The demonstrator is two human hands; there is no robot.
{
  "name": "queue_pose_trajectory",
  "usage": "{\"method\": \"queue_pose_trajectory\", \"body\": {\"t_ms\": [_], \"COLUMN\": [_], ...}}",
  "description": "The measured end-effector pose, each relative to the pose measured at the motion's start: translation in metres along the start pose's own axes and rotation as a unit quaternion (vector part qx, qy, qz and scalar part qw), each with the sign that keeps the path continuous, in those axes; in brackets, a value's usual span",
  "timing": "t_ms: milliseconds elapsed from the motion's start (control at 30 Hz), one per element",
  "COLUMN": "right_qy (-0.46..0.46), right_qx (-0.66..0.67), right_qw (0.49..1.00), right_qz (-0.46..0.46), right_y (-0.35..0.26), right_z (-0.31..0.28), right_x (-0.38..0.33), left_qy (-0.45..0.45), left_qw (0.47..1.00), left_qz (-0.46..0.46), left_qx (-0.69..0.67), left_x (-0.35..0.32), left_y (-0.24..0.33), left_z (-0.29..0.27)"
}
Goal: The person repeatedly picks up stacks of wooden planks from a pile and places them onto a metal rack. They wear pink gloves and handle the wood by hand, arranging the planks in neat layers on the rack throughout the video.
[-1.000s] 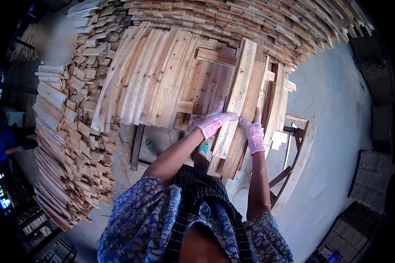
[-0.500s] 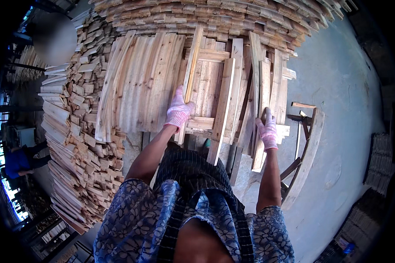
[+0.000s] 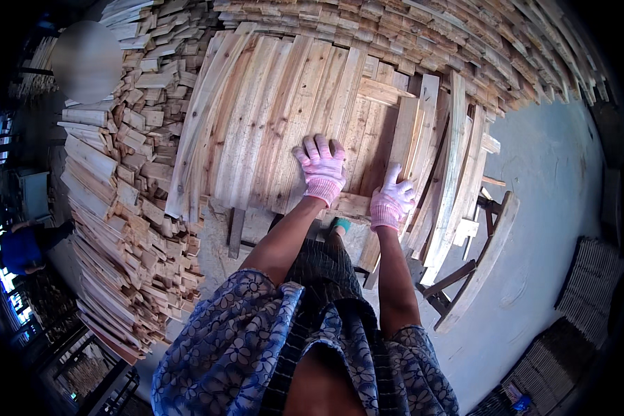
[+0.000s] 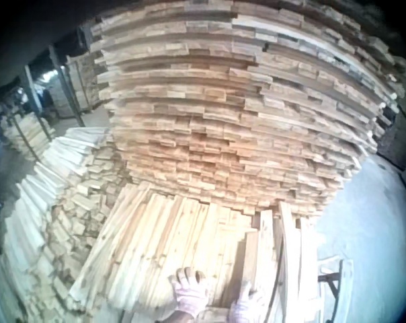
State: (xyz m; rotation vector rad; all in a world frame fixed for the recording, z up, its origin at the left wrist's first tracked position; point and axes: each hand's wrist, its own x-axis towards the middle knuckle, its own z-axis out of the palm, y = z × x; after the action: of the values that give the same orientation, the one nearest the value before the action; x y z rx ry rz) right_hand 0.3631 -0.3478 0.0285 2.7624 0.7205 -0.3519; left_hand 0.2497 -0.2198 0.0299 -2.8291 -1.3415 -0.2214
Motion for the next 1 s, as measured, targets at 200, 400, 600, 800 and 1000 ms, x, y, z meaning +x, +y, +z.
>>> {"method": "queue_pose_trajectory", "body": {"t_ms": [200, 400, 600, 800, 1000], "right_qy": [0.040, 0.074, -0.114, 0.094, 0.078], "right_qx": [0.197, 0.397, 0.262, 0.143, 0.354], "right_qw": [0.979, 0.908, 0.935, 0.985, 0.932], "right_qz": [-0.016, -0.111, -0.208, -0.036, -0.031], "right_y": [-0.019, -0.110, -0.067, 0.138, 0.213], "right_z": [-0.024, 0.003, -0.045, -0.021, -0.026], "right_x": [0.011, 0.049, 0.077, 0.137, 0.127], "left_qy": [-0.163, -0.282, -0.283, -0.300, -0.289], "left_qw": [0.983, 0.941, 0.946, 0.946, 0.909], "left_qz": [0.051, 0.169, 0.150, 0.121, 0.087], "left_qx": [-0.075, -0.080, -0.047, 0.007, -0.289], "left_x": [-0.004, -0.009, -0.016, 0.003, 0.014], "left_y": [-0.048, -0.062, -0.059, -0.028, 0.072], "left_z": [-0.032, -0.026, -0.018, -0.034, -0.006]}}
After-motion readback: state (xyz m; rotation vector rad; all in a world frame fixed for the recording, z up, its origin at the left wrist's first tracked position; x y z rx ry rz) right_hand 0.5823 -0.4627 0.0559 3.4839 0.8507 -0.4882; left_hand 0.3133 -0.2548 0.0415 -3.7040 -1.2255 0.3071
